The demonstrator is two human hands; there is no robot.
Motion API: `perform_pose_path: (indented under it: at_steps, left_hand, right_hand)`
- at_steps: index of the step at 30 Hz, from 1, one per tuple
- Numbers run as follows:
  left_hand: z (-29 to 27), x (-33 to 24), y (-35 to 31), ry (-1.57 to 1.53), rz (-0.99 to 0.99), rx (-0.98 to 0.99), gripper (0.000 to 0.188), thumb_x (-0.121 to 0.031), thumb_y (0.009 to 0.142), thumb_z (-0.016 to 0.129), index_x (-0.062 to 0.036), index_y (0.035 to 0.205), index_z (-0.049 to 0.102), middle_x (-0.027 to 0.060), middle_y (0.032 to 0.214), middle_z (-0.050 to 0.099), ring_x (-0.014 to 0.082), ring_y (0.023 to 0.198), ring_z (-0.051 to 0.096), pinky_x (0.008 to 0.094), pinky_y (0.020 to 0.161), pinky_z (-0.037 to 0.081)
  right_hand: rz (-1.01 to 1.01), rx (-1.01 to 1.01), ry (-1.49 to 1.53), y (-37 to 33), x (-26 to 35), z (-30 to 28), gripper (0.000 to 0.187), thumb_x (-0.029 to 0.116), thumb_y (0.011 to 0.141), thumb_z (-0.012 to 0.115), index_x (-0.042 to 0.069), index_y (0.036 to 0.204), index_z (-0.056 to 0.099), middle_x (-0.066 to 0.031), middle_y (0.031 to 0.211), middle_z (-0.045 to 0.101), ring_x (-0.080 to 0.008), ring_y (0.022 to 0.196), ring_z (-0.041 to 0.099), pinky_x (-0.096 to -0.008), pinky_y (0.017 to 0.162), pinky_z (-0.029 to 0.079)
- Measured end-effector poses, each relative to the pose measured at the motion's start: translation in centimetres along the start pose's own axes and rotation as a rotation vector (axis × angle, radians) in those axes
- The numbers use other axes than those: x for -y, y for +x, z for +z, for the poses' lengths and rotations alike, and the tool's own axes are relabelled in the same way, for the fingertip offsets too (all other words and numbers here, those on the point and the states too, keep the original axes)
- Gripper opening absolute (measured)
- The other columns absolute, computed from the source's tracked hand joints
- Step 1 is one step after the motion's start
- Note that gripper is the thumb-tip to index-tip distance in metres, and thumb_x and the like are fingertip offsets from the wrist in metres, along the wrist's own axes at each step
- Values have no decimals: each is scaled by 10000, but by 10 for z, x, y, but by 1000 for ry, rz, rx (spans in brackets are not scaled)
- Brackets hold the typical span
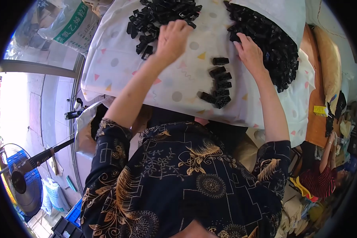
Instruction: Sorting small black plastic components into piles on a cloth-covered table.
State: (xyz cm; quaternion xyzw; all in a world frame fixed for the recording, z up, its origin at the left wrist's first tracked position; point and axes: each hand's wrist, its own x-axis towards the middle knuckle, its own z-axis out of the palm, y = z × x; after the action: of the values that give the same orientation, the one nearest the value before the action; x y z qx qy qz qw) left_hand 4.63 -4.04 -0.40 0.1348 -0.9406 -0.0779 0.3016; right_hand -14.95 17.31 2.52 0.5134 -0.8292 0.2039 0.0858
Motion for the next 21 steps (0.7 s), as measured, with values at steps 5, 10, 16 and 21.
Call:
perform_pose_path:
  at_steps: [5,10,16,21]
  left_hand:
    - [-3,44,19,147,116,35,331,-40,807,631,-181,1106,646,29,1080,565,221,1102,546,405,885,419]
    - [-7,52,27,40,132,220,433,-84,772,733,-179,1167,584,52,1059,520,251,1051,578,402,892,451]
    - [-28,62,42,-8,194,441,394,-98,796,725,-109,1142,538,74,1096,558,276,1086,598,428,841,519]
    - [-26,25,45,-61,118,303,322,-168,847,691,-96,1133,561,113,1091,598,344,1029,629,447,842,519]
  right_hand:
    - [56,15,-165,6,-3,29,241,255,928,662,106,1102,587,-148,987,628,-387,865,651,-455,725,545]
    - [8,-116,3,-10,-24,26,173,158,923,657,81,1059,582,-119,933,627,-325,796,666,-418,687,534]
    - [375,163,548,-43,-18,-5,247,62,894,675,48,1131,606,-65,915,606,-134,746,654,-281,687,509]
    - [199,99,417,-56,-20,-11,251,41,875,688,28,1120,635,-69,973,616,-138,794,650,-278,718,503]
